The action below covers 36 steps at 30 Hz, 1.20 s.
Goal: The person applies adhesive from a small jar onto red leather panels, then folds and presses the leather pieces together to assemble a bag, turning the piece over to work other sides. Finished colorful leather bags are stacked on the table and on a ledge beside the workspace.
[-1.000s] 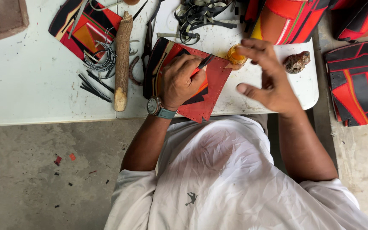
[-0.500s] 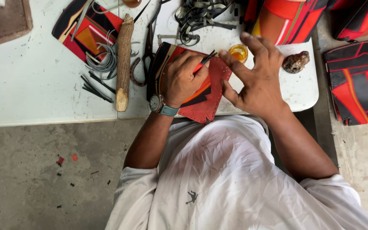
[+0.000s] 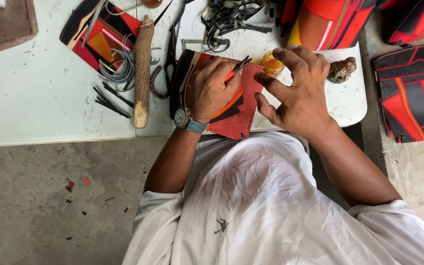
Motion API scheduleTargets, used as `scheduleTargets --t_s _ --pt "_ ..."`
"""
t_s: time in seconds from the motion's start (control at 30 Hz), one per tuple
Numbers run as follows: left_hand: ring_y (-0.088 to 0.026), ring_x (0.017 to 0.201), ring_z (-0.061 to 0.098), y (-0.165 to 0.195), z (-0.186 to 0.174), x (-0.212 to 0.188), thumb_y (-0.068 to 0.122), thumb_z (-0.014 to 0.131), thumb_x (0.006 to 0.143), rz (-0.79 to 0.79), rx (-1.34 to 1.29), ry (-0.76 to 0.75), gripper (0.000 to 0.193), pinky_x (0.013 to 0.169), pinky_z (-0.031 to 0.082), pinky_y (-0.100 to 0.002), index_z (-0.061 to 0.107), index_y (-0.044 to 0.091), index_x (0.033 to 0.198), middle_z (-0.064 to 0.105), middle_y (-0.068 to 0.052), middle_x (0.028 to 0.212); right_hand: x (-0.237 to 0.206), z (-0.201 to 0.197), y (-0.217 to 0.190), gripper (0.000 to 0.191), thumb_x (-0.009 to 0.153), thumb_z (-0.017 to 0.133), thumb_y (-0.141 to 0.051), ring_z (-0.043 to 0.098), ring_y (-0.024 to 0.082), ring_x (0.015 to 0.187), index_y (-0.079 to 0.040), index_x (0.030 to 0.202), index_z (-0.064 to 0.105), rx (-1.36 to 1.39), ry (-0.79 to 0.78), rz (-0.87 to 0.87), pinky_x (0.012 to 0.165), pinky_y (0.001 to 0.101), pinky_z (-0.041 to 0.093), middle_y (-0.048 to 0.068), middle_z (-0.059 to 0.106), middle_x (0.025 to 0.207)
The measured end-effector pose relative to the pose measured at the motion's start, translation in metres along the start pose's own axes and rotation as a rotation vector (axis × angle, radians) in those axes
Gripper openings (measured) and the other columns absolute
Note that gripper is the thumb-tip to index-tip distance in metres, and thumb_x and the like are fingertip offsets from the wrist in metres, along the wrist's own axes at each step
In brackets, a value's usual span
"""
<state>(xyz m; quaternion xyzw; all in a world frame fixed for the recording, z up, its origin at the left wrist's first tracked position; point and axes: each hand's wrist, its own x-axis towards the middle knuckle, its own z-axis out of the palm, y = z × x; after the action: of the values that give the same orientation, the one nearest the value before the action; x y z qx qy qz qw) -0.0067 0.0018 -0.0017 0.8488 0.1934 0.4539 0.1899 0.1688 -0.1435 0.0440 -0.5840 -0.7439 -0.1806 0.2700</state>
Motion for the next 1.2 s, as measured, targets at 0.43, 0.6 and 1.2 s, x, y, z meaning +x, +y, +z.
scheduleTargets --t_s 0.43,0.6,1.2 --pt "-0.030 0.092 0.071 0.002 -0.003 -0.006 0.008 0.077 0.092 0.030 0.007 0.043 0.017 0.078 0.058 -0.040 0.070 0.002 0.106 0.071 -0.010 0.103 0.003 0.007 -0.003 0.061 0.091 0.080 -0.038 0.041 0.043 0.140 -0.019 0.147 0.066 0.122 -0.056 0.050 0.112 0.0565 0.034 0.022 0.044 0.155" --pt "-0.029 0.096 0.072 0.004 -0.007 -0.008 0.007 0.077 0.093 0.037 -0.003 0.045 0.019 0.082 0.059 -0.040 0.070 0.001 0.109 0.071 -0.011 0.106 0.005 0.004 0.003 0.059 0.097 0.077 -0.034 0.041 0.040 0.143 -0.021 0.153 0.064 0.074 0.018 0.127 0.119 0.0539 0.033 0.018 0.043 0.159" --pt "-0.025 0.115 0.069 0.027 -0.066 -0.005 0.002 0.081 0.089 0.456 0.165 -0.237 0.028 0.109 0.052 -0.042 0.071 -0.002 0.115 0.070 -0.012 0.118 0.070 0.036 0.036 0.089 0.103 0.070 -0.033 0.067 0.016 0.093 -0.014 0.168 0.013 1.008 -0.296 0.546 0.077 0.0306 0.054 0.012 0.075 0.114"
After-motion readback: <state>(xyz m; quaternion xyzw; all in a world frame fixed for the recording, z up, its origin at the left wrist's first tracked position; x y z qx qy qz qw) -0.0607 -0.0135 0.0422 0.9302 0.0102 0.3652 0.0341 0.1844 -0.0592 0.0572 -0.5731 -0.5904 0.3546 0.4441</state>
